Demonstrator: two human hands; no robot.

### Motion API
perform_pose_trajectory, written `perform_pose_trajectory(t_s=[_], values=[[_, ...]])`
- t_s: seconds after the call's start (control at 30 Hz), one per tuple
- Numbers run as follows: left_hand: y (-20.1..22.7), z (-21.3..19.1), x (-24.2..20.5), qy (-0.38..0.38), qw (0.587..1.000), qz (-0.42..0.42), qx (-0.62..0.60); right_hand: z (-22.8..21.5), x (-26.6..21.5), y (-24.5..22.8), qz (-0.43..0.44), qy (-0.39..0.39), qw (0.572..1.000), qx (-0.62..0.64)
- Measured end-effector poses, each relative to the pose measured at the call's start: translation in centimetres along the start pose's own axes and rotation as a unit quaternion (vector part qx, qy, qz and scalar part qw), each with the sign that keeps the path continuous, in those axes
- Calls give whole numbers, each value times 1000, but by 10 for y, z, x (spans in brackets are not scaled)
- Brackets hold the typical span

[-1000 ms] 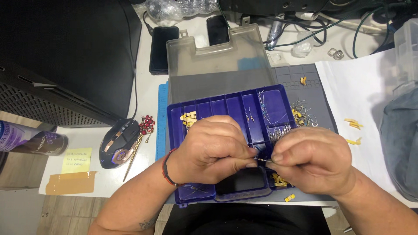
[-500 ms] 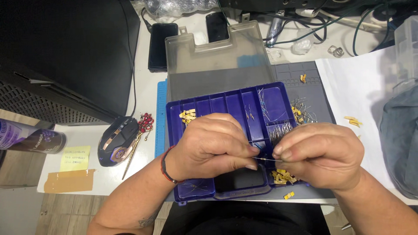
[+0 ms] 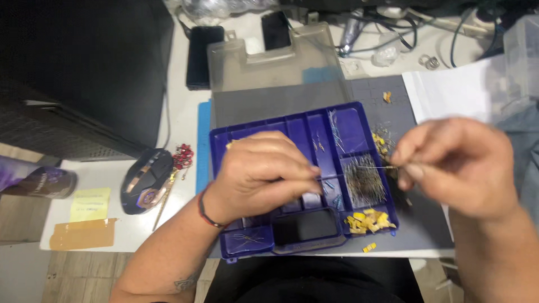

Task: The person repeatedly picks small yellow cylindrical components and thin metal wires from a blue compartmentalized tray, joins them by hand, and places the assembled units into a separate compartment. The process continues throughout the clip with consistent hand movements and no visible tools.

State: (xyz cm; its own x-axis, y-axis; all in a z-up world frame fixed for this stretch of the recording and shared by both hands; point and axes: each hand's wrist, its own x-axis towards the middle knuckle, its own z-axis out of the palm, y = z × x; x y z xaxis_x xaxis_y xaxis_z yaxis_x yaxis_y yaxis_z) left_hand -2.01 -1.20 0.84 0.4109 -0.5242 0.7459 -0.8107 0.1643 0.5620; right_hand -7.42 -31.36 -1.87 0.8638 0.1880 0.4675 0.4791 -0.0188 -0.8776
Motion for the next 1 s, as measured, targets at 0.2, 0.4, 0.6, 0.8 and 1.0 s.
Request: perform_pose_trajectory(t_s=[0.2, 0.4, 0.6, 0.8, 1.0], values=[[-4, -1, -2, -10, 999, -19, 33, -26, 21, 20, 144, -168, 975, -15], [-6, 0, -1, -17, 998, -22, 52, -23, 18, 23, 307, -216, 924, -81], [-6, 0, -1, -30, 998, -27, 54, -2, 32, 10, 282, -268, 889, -241], [1, -2, 8, -36, 997, -32, 55, -21, 24, 22, 234, -61, 953, -184], [0, 0, 8, -40, 996, -34, 76, -41, 30, 36, 319, 51, 862, -391]])
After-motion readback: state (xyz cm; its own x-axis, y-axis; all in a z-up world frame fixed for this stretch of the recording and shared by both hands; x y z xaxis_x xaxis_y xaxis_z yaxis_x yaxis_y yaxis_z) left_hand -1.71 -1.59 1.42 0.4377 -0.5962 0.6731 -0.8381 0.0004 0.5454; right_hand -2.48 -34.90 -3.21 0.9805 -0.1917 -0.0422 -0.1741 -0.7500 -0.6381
